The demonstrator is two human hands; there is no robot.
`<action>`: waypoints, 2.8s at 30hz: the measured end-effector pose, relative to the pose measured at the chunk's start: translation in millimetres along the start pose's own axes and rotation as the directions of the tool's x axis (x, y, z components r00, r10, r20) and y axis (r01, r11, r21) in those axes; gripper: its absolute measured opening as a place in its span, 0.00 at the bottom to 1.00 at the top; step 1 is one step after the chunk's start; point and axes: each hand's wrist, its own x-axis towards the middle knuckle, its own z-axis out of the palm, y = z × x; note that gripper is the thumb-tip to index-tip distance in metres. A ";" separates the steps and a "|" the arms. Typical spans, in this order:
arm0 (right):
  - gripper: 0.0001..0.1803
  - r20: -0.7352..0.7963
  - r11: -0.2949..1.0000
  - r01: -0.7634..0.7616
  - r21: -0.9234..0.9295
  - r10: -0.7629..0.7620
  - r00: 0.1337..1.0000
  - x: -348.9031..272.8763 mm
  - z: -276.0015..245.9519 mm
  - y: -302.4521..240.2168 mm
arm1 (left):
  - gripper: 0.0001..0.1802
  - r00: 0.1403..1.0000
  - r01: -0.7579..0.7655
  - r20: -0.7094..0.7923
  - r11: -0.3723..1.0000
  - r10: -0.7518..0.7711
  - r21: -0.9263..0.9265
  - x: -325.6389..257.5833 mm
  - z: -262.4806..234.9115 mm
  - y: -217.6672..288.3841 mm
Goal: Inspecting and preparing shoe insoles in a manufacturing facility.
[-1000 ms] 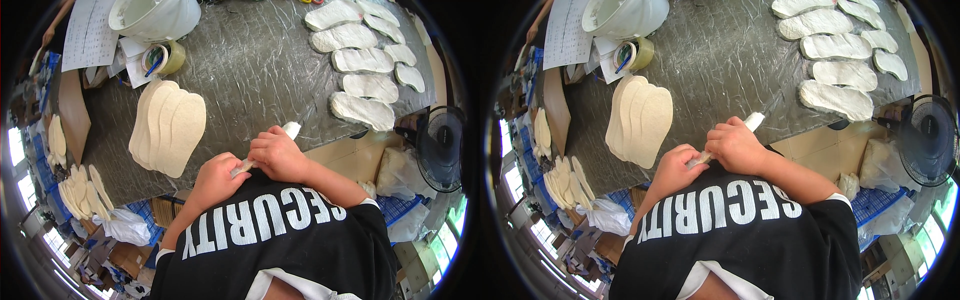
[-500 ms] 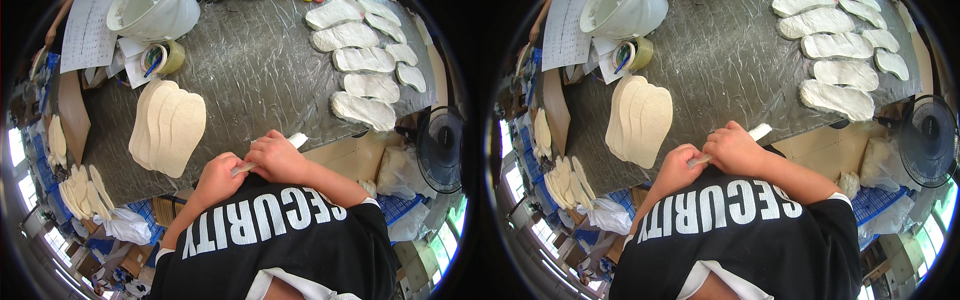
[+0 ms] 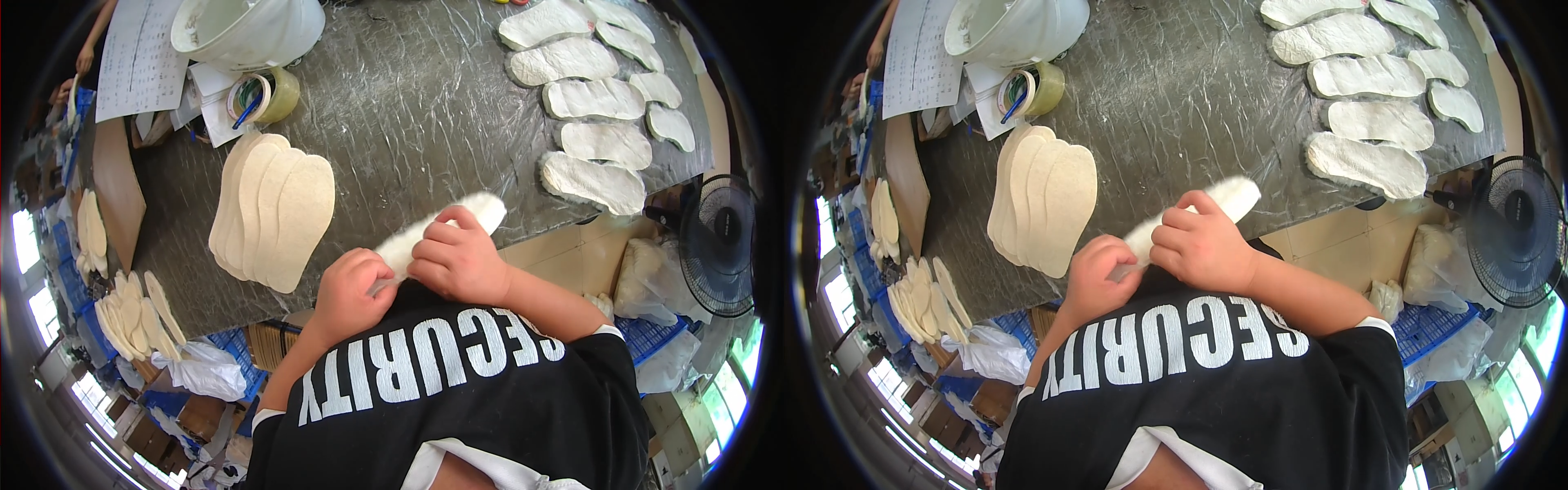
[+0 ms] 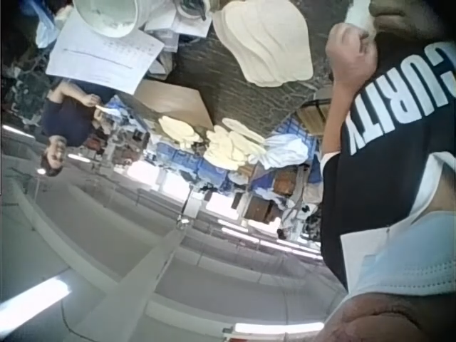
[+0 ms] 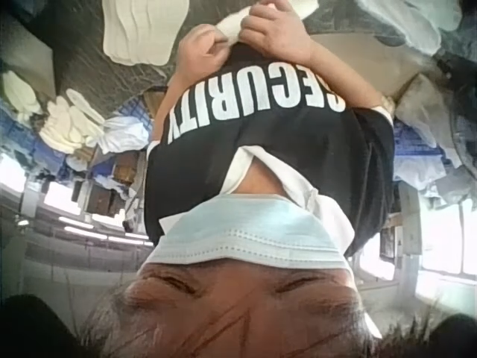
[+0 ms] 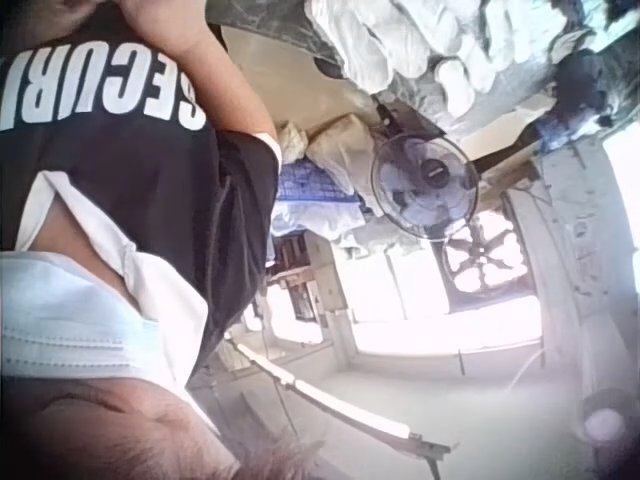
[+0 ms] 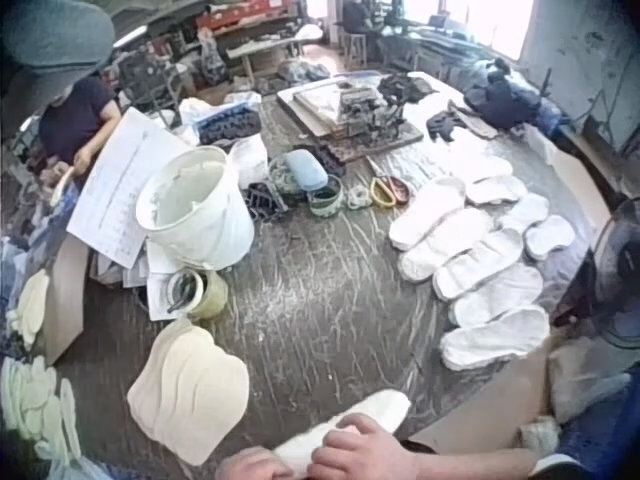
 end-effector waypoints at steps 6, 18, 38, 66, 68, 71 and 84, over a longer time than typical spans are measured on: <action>0.18 -0.114 0.960 -0.277 -0.052 0.270 0.956 -9.6 29.8 23.0 | 0.14 0.983 -0.159 -0.055 0.961 0.176 0.227 7.4 33.5 -35.3; 0.29 0.419 -0.332 -0.405 0.852 0.896 0.146 -51.1 87.6 35.1 | 0.25 0.987 0.074 0.115 0.950 -0.114 0.305 20.0 71.4 -58.5; 0.17 0.350 -0.243 -0.252 0.937 0.626 0.697 -11.9 64.2 53.3 | 0.08 0.977 0.118 -0.118 0.912 -0.177 -0.394 63.4 56.3 -58.4; 0.19 0.827 -0.100 -0.823 0.560 0.137 0.546 95.7 97.1 -24.9 | 0.07 0.833 -0.431 -0.227 0.850 0.504 0.304 -71.2 -86.3 -85.7; 0.19 0.850 -0.122 -0.842 0.526 0.116 0.514 109.9 119.5 -44.8 | 0.07 0.857 -0.416 -0.187 0.858 0.480 0.301 -93.4 -106.6 -101.6; 0.19 0.866 -0.103 -0.860 0.500 0.093 0.492 139.4 138.6 -70.0 | 0.08 0.845 -0.421 -0.216 0.858 0.489 0.294 -117.7 -129.4 -122.1; 0.21 0.923 -0.005 -0.929 0.371 0.109 0.368 208.8 175.0 -99.1 | 0.06 0.773 -0.477 -0.304 0.826 0.557 0.299 -141.3 -179.5 -181.7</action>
